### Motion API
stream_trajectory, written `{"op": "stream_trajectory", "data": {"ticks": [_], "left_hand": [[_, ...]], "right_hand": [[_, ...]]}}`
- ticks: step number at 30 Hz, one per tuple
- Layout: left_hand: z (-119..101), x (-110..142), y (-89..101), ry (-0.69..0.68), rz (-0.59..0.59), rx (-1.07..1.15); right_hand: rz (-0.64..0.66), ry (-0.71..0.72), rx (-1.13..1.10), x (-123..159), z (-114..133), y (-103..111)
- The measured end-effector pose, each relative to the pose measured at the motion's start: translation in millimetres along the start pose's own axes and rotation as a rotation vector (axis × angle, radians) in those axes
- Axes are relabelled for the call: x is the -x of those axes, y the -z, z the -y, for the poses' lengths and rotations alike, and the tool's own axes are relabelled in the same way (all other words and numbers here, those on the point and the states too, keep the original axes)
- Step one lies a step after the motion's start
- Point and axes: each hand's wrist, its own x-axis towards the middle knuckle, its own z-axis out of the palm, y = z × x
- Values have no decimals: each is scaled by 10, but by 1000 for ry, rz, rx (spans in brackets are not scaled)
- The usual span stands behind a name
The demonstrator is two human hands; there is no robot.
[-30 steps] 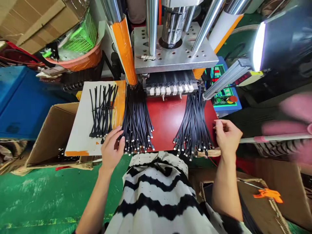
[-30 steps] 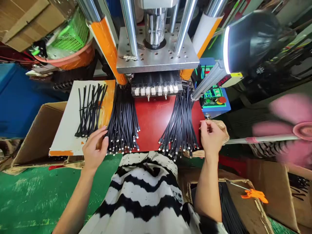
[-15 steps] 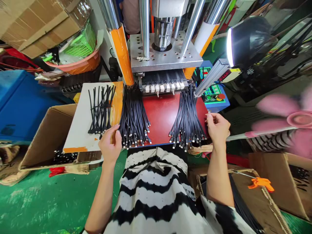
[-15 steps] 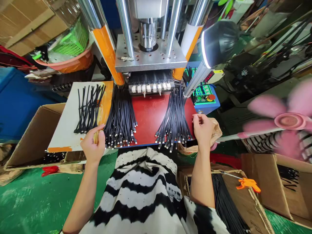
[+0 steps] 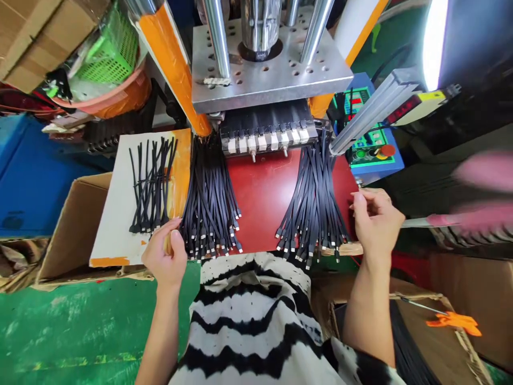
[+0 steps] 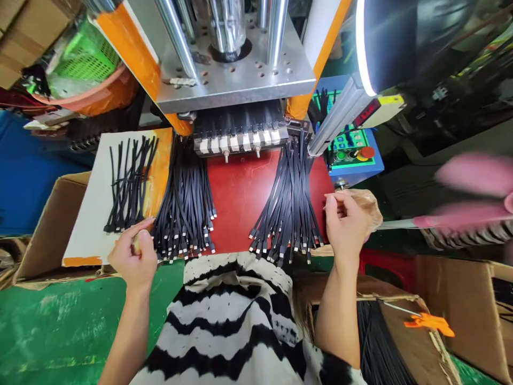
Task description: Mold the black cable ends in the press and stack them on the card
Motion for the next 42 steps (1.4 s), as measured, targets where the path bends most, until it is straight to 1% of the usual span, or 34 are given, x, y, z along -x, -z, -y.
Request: {"op": "stream_trajectory", "data": {"ticks": [6,13,18,24,29,36,42], "left_hand": [[-15,-14,-4,-45,-17,13],[-29,-28,9,-76,21,19],[16,-13,33,-89,56,44],[112,17,89,-104,85,188],[119,-10,110,-126,72,250],[124,-18,95,-156,54,261],[145,5,81,-156,50,186]], "right_hand": [[3,-53,53,21,56,14],[26,-73,82,25,99,42],[-4,-109,69,26,24,23],[-41,-142,112,19,-62,-10],[-65,-121,180,-3,-49,-31],[-26,-53,218,-28,-77,-11],[-11,-97,200,-47,-105,2]]}}
